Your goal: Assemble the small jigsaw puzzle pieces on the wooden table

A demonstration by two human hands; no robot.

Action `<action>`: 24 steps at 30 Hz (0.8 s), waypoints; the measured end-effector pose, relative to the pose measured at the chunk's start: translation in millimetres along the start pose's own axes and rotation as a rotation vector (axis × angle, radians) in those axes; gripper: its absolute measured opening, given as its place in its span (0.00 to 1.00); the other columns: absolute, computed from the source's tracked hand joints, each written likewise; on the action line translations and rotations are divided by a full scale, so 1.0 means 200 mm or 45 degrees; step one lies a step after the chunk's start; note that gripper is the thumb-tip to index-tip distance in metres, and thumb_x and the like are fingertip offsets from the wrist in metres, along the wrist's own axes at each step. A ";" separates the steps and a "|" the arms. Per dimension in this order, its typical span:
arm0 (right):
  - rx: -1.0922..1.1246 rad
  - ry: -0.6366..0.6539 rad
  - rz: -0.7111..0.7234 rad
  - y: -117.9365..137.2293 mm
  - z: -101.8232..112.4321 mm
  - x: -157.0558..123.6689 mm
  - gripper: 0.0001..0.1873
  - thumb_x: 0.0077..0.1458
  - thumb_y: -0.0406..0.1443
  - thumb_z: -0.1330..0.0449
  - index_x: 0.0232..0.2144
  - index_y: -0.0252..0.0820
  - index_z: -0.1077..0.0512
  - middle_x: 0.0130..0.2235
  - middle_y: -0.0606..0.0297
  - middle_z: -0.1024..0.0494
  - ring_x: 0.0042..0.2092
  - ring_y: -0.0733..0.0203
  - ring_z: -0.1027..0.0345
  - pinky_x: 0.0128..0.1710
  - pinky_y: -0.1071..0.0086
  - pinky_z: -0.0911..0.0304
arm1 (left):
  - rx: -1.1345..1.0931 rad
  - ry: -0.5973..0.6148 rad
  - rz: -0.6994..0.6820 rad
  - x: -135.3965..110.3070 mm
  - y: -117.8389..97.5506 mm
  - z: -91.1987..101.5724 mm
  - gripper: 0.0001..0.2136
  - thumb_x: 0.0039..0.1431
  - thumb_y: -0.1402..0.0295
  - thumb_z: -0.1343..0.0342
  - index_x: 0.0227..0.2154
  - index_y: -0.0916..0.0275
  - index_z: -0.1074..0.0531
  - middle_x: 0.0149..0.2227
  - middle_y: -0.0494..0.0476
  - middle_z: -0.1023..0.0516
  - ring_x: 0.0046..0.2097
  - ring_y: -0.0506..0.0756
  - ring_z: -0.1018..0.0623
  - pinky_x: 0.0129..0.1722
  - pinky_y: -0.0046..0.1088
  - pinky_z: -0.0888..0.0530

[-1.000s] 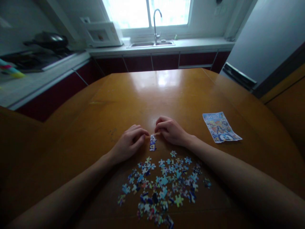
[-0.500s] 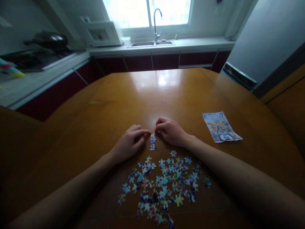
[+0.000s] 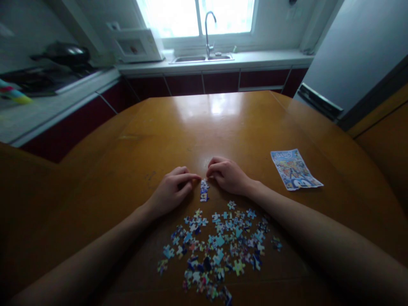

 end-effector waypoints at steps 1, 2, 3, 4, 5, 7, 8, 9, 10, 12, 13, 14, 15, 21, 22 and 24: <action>0.023 -0.033 -0.013 0.00 0.00 0.00 0.15 0.52 0.23 0.48 0.28 0.42 0.24 0.35 0.63 0.25 0.37 0.62 0.31 0.39 0.67 0.36 | -0.007 -0.005 0.008 0.00 0.00 0.00 0.11 0.63 0.74 0.49 0.40 0.60 0.21 0.34 0.56 0.26 0.40 0.56 0.27 0.42 0.36 0.28; 0.043 -0.065 -0.026 -0.01 0.01 0.00 0.15 0.52 0.23 0.48 0.27 0.41 0.24 0.34 0.63 0.26 0.37 0.63 0.31 0.38 0.67 0.36 | -0.012 -0.009 0.014 0.00 0.00 0.00 0.11 0.63 0.74 0.49 0.40 0.60 0.21 0.34 0.56 0.26 0.41 0.56 0.27 0.43 0.36 0.28; 0.060 -0.094 -0.035 -0.01 0.01 0.00 0.15 0.53 0.23 0.48 0.27 0.41 0.25 0.34 0.63 0.26 0.36 0.63 0.31 0.37 0.67 0.36 | -0.015 -0.011 0.018 0.00 0.00 0.00 0.11 0.64 0.73 0.49 0.39 0.60 0.21 0.34 0.56 0.26 0.40 0.55 0.27 0.43 0.36 0.28; 0.075 -0.119 -0.042 -0.02 0.02 0.00 0.15 0.53 0.23 0.48 0.26 0.41 0.25 0.33 0.63 0.26 0.36 0.63 0.31 0.37 0.68 0.36 | -0.018 -0.015 0.019 0.00 0.00 0.01 0.11 0.64 0.73 0.49 0.39 0.61 0.21 0.34 0.56 0.26 0.40 0.55 0.27 0.43 0.35 0.28; 0.088 -0.138 -0.049 -0.02 0.02 0.00 0.15 0.53 0.23 0.49 0.26 0.41 0.25 0.33 0.63 0.26 0.36 0.63 0.31 0.37 0.68 0.36 | -0.021 -0.018 0.018 0.00 0.00 0.01 0.11 0.64 0.73 0.49 0.39 0.61 0.21 0.34 0.56 0.27 0.40 0.55 0.27 0.42 0.35 0.28; 0.103 -0.156 -0.062 -0.04 0.02 0.00 0.15 0.52 0.23 0.49 0.26 0.41 0.25 0.33 0.63 0.26 0.36 0.63 0.31 0.37 0.67 0.36 | -0.026 -0.017 0.015 0.01 0.00 0.01 0.10 0.64 0.73 0.49 0.38 0.61 0.21 0.34 0.56 0.27 0.39 0.55 0.27 0.42 0.35 0.29; 0.107 -0.159 -0.069 -0.04 0.02 0.00 0.15 0.52 0.23 0.49 0.26 0.41 0.25 0.33 0.63 0.26 0.36 0.63 0.31 0.37 0.67 0.36 | -0.027 -0.018 0.014 0.01 0.00 0.01 0.10 0.63 0.73 0.49 0.38 0.61 0.21 0.34 0.56 0.27 0.39 0.55 0.27 0.41 0.35 0.29; 0.109 -0.160 -0.076 -0.05 0.02 0.00 0.15 0.52 0.23 0.48 0.26 0.41 0.24 0.33 0.63 0.25 0.36 0.63 0.31 0.37 0.67 0.36 | -0.029 -0.018 0.014 0.01 0.00 0.01 0.10 0.63 0.73 0.49 0.38 0.61 0.21 0.34 0.56 0.27 0.39 0.55 0.27 0.41 0.34 0.28; 0.109 -0.160 -0.083 -0.05 0.02 0.00 0.15 0.52 0.23 0.48 0.26 0.42 0.24 0.34 0.63 0.25 0.37 0.63 0.31 0.38 0.67 0.36 | -0.030 -0.018 0.013 0.00 0.00 0.01 0.10 0.63 0.73 0.49 0.38 0.61 0.21 0.34 0.56 0.27 0.39 0.55 0.27 0.41 0.34 0.28; 0.111 -0.165 -0.097 -0.05 0.02 0.00 0.15 0.52 0.23 0.48 0.26 0.42 0.24 0.34 0.63 0.25 0.36 0.63 0.31 0.38 0.67 0.36 | -0.033 -0.014 0.012 0.00 0.00 0.00 0.11 0.64 0.73 0.49 0.39 0.61 0.21 0.34 0.56 0.26 0.39 0.55 0.27 0.41 0.34 0.28; 0.112 -0.172 -0.102 -0.05 0.02 0.00 0.15 0.51 0.23 0.48 0.25 0.42 0.25 0.33 0.63 0.25 0.36 0.63 0.31 0.37 0.67 0.36 | -0.034 -0.013 0.011 0.00 0.00 0.00 0.11 0.64 0.73 0.49 0.39 0.60 0.21 0.34 0.56 0.26 0.39 0.55 0.27 0.41 0.34 0.28; 0.114 -0.176 -0.105 -0.04 0.02 0.00 0.15 0.51 0.23 0.48 0.25 0.42 0.25 0.33 0.63 0.25 0.36 0.63 0.31 0.37 0.67 0.36 | -0.035 -0.012 0.010 0.00 0.00 0.00 0.11 0.64 0.73 0.49 0.39 0.60 0.21 0.34 0.56 0.26 0.39 0.55 0.27 0.41 0.34 0.28; 0.116 -0.180 -0.105 -0.04 0.02 0.01 0.15 0.51 0.23 0.48 0.25 0.42 0.25 0.33 0.63 0.25 0.36 0.63 0.31 0.37 0.67 0.36 | -0.036 -0.013 0.011 0.00 0.00 0.00 0.11 0.64 0.72 0.49 0.39 0.60 0.21 0.34 0.56 0.26 0.39 0.55 0.27 0.41 0.34 0.28; 0.124 -0.181 -0.096 -0.04 0.03 0.01 0.15 0.50 0.23 0.49 0.25 0.41 0.25 0.33 0.63 0.26 0.36 0.63 0.31 0.37 0.67 0.36 | -0.055 -0.011 0.016 0.00 0.00 0.00 0.10 0.64 0.73 0.49 0.38 0.61 0.21 0.34 0.56 0.26 0.39 0.54 0.27 0.41 0.34 0.28; 0.125 -0.182 -0.095 -0.04 0.03 0.00 0.15 0.51 0.23 0.49 0.25 0.41 0.25 0.33 0.63 0.26 0.36 0.63 0.31 0.37 0.67 0.36 | -0.062 -0.009 0.013 0.00 0.00 0.00 0.10 0.63 0.73 0.49 0.38 0.61 0.21 0.34 0.56 0.26 0.39 0.54 0.27 0.41 0.34 0.28; 0.127 -0.187 -0.094 -0.04 0.03 0.00 0.15 0.51 0.23 0.49 0.25 0.41 0.25 0.33 0.62 0.25 0.36 0.63 0.31 0.37 0.67 0.36 | -0.074 0.001 0.002 0.00 0.00 0.00 0.11 0.63 0.73 0.49 0.39 0.61 0.21 0.34 0.56 0.27 0.38 0.54 0.27 0.40 0.33 0.29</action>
Point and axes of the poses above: each hand's wrist, its own x-axis towards the middle knuckle, its own z-axis out of the back of the hand, y = z × x, the point moved 4 cm from there along x, towards the middle knuckle
